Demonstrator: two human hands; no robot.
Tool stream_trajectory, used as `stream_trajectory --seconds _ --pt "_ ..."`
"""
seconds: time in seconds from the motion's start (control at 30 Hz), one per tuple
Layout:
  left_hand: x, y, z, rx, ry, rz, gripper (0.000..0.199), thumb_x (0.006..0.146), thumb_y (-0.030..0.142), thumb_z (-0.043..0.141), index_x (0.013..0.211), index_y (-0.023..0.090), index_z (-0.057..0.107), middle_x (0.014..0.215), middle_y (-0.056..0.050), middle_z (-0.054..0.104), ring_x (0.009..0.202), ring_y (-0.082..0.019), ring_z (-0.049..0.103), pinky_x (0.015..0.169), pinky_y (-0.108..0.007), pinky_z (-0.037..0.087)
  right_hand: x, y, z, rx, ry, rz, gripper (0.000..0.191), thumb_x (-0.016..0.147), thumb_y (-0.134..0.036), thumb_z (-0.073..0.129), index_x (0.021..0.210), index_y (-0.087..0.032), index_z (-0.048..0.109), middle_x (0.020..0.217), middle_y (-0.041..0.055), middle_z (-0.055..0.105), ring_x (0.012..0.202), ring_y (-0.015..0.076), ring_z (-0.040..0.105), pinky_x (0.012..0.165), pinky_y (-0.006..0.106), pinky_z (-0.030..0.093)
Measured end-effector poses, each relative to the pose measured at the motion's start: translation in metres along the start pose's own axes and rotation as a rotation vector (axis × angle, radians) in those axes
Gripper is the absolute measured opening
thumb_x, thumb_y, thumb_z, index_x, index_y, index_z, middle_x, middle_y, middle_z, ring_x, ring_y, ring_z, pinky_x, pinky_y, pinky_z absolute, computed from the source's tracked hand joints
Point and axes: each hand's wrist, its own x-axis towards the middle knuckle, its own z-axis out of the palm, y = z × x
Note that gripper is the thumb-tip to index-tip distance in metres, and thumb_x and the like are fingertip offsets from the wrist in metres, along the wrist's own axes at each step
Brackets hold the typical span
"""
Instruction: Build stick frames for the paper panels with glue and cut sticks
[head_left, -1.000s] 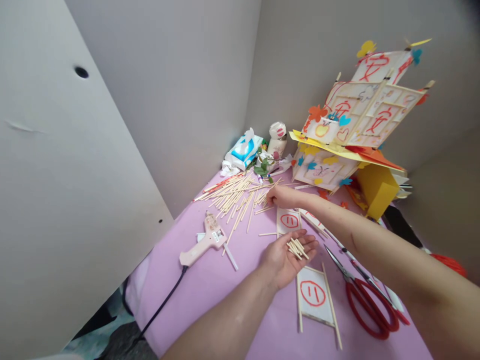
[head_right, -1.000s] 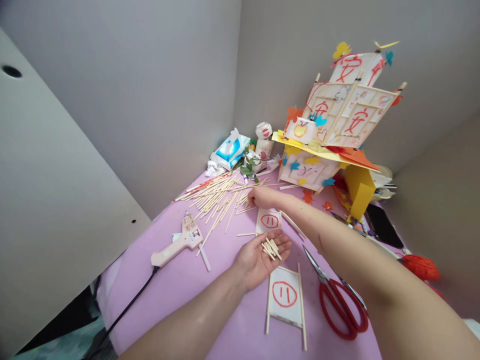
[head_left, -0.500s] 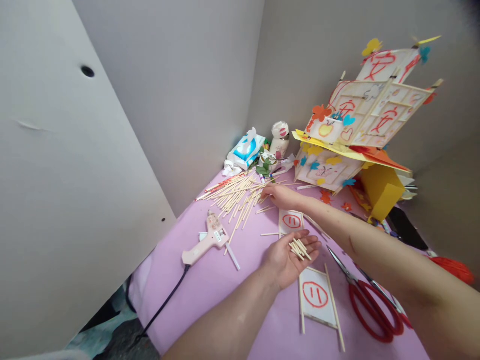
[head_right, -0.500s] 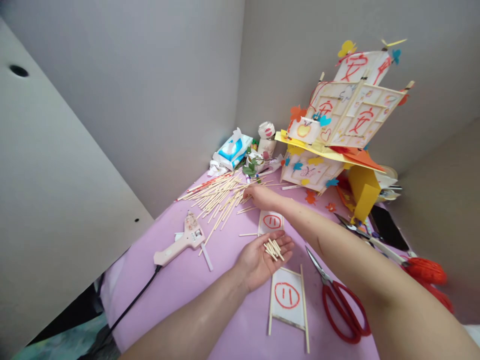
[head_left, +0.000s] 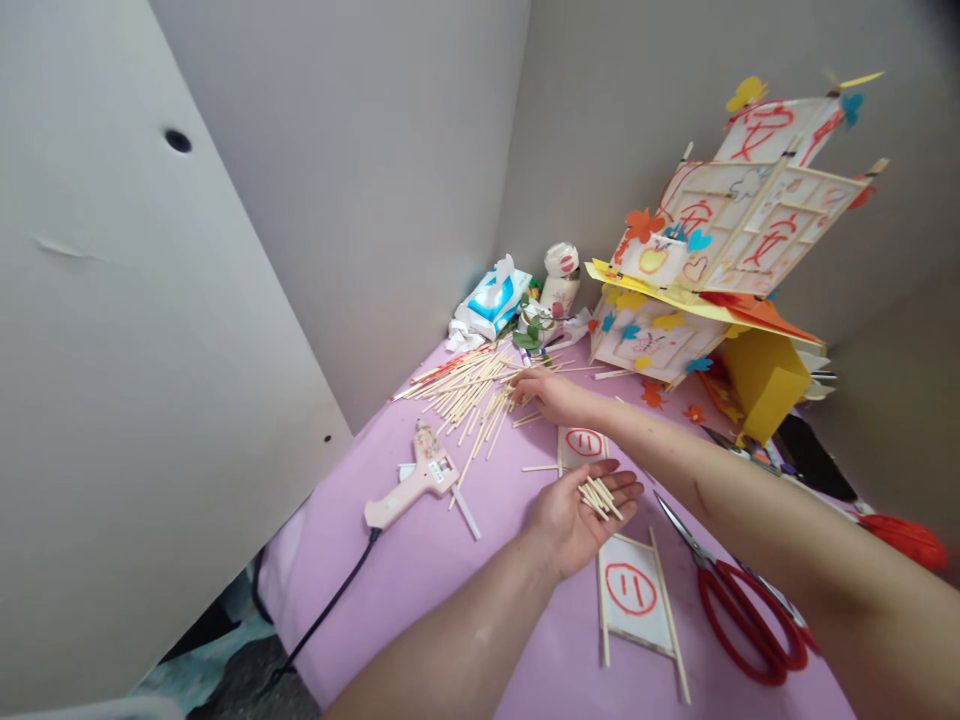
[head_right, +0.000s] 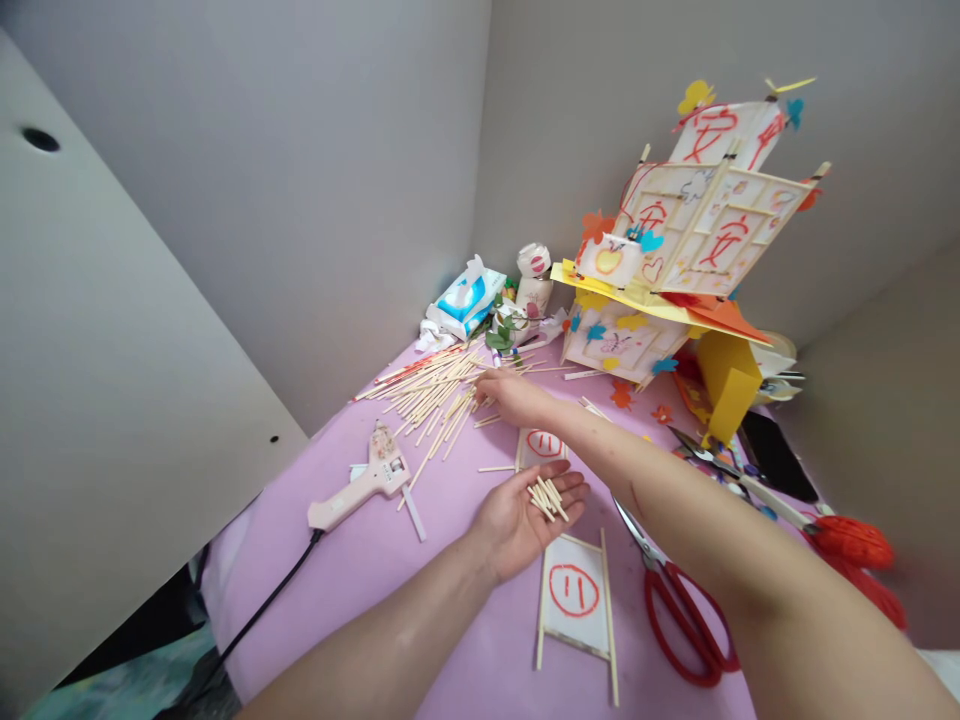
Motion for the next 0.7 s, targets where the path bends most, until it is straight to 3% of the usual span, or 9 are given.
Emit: stream_trajectory --seconds 0.07,0.23,0.57,0.7 --pt "0.000 0.000 0.000 0.002 -0.002 -0.003 0.022 0.082 0.021 0.052 0.097 0.008 0.060 0.093 -0.014 0.067 0.094 -0.024 0.065 0.089 -0.035 0.045 0.000 0.002 0.001 -0.004 0.018 0.015 0.046 0.064 0.006 0.038 0.093 -0.013 0.067 0.101 0.0091 0.063 0.102 0.0189 0.055 0.091 0.033 0.041" --pt "0.000 0.000 0.000 0.000 -0.004 -0.004 0.021 0.081 0.021 0.053 0.096 0.008 0.061 0.093 -0.014 0.067 0.092 -0.022 0.065 0.089 -0.035 0.045 0.003 0.006 0.009 -0.049 -0.045 0.026 0.064 0.065 0.007 0.040 0.122 -0.019 0.058 0.126 0.0110 0.055 0.120 0.0224 0.046 0.100 0.039 0.034" --pt "0.000 0.000 0.000 0.014 0.001 -0.006 0.022 0.081 0.021 0.054 0.098 0.008 0.060 0.092 -0.014 0.067 0.092 -0.023 0.066 0.088 -0.034 0.046 0.002 0.004 0.003 0.042 -0.022 -0.051 0.048 0.065 0.008 0.038 0.093 -0.016 0.068 0.100 0.0076 0.066 0.101 0.0168 0.056 0.092 0.031 0.040" --pt "0.000 0.000 0.000 0.001 -0.004 -0.006 0.023 0.082 0.020 0.053 0.098 0.007 0.060 0.092 -0.014 0.067 0.092 -0.023 0.066 0.088 -0.034 0.046 0.003 0.002 0.002 -0.006 0.007 0.021 0.043 0.066 0.006 0.039 0.091 -0.015 0.068 0.098 0.0078 0.065 0.099 0.0165 0.056 0.089 0.028 0.041"
